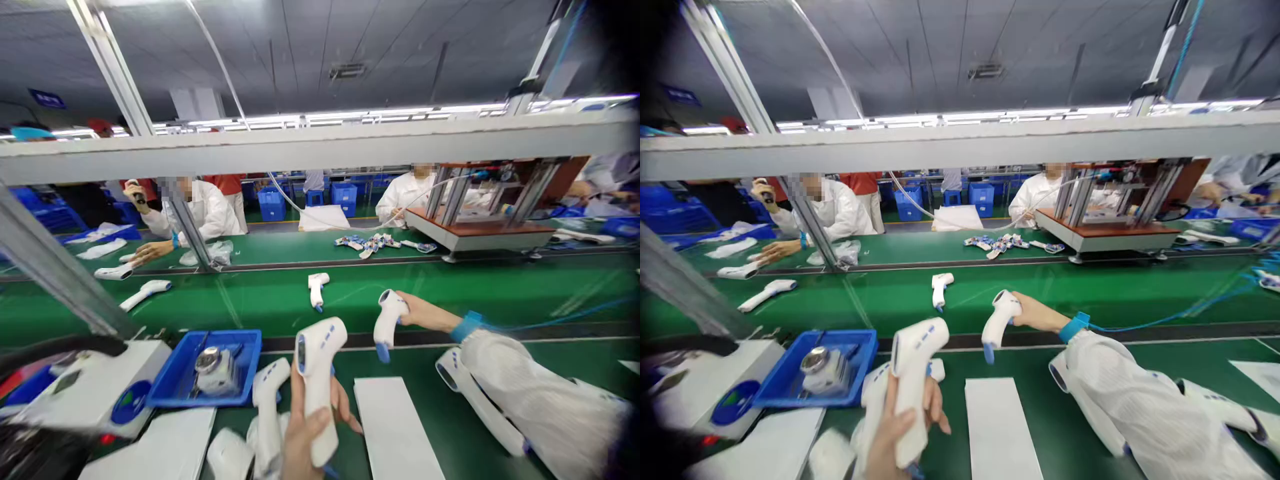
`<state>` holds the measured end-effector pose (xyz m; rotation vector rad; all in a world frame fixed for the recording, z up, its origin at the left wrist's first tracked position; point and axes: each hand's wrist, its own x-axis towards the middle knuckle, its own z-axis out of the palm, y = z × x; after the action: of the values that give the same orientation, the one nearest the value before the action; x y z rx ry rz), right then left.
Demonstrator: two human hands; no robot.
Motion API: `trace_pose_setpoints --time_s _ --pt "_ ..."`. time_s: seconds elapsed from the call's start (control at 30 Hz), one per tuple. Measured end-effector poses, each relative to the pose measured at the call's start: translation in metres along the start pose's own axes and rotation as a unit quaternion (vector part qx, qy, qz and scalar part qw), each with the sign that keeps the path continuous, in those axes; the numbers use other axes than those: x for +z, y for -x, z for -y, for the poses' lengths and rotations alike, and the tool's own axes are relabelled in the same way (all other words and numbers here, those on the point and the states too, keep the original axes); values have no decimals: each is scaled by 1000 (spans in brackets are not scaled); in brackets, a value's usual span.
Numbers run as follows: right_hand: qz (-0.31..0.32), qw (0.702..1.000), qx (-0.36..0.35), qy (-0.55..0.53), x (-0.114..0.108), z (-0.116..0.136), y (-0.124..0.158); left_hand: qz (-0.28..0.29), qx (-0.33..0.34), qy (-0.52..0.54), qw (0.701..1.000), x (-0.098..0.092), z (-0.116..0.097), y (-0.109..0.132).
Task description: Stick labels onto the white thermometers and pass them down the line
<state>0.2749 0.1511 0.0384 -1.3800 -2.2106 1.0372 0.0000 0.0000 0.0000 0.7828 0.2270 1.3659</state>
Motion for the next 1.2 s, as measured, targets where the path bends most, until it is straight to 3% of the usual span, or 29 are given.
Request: trace_pose_setpoints --time_s 0.1,0.2,0.3,0.37,0.5,0.57,0.67,0.73,0.8,0.9,1.03,1.2 --pt "94 995 -34 9 57 25 27 -3 16 -33 999 15 -42 21" --pt "153 979 -83 104 116 52 49 12 -7 -94 995 28 -71 37" --pt "155 967 -116 167 162 71 60 -25 13 -87 996 40 -83 52" --pt "140 966 -131 171 176 77 66 -78 34 -81 993 47 -82 61" --pt "86 973 -139 161 170 73 86 -194 24 -134 972 62 -69 76" --pt "21 980 -119 155 164 61 105 -224 8 -171 959 69 -60 82" --pt "-111 980 -14 168 164 34 141 -233 -19 -180 956 75 -45 91" --pt "-161 968 79 176 169 14 165 -239 -27 -172 955 77 -37 97" --pt "-175 960 140 167 173 -3 185 -252 -32 -176 951 78 -32 103" --pt "-177 962 156 138 174 -17 198 -262 -35 -199 943 78 -34 110" --pt "-182 963 178 92 170 -21 194 -297 -24 -247 922 76 -48 124" --pt "-117 964 200 133 161 -14 187 -376 -26 -311 872 72 -63 146"
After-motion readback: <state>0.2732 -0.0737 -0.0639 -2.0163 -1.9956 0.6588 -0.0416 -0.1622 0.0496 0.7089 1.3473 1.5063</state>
